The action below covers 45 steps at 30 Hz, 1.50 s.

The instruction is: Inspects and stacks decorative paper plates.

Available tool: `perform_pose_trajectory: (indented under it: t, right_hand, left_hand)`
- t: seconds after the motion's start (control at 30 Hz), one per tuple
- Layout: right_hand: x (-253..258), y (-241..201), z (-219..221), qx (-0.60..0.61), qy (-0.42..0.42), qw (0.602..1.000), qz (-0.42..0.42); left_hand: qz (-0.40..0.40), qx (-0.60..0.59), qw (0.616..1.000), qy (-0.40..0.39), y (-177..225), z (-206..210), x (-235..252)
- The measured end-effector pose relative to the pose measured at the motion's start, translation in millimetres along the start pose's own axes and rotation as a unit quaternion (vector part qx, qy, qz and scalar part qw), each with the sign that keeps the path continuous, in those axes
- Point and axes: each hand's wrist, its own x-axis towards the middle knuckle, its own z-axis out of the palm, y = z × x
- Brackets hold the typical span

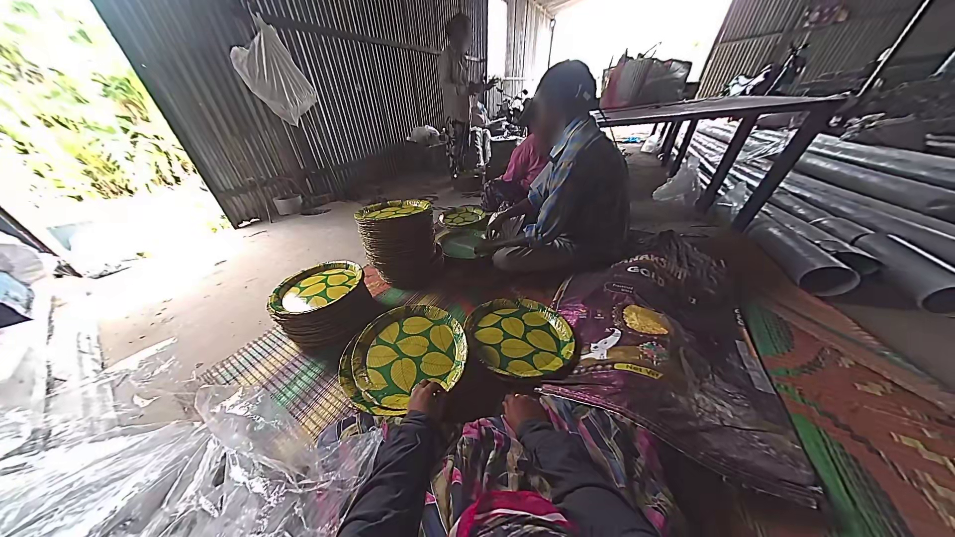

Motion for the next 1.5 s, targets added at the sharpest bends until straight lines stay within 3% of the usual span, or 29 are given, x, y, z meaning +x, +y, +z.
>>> perform_pose_trajectory:
  t: [1.5]
  right_hand:
    - [-0.6, -1.2, -1.6, -0.007, 0.0, 1.0, 0.006]
  left_hand:
    - [0.011, -0.003, 1.0, -0.003, -2.3, -0.1, 2.5]
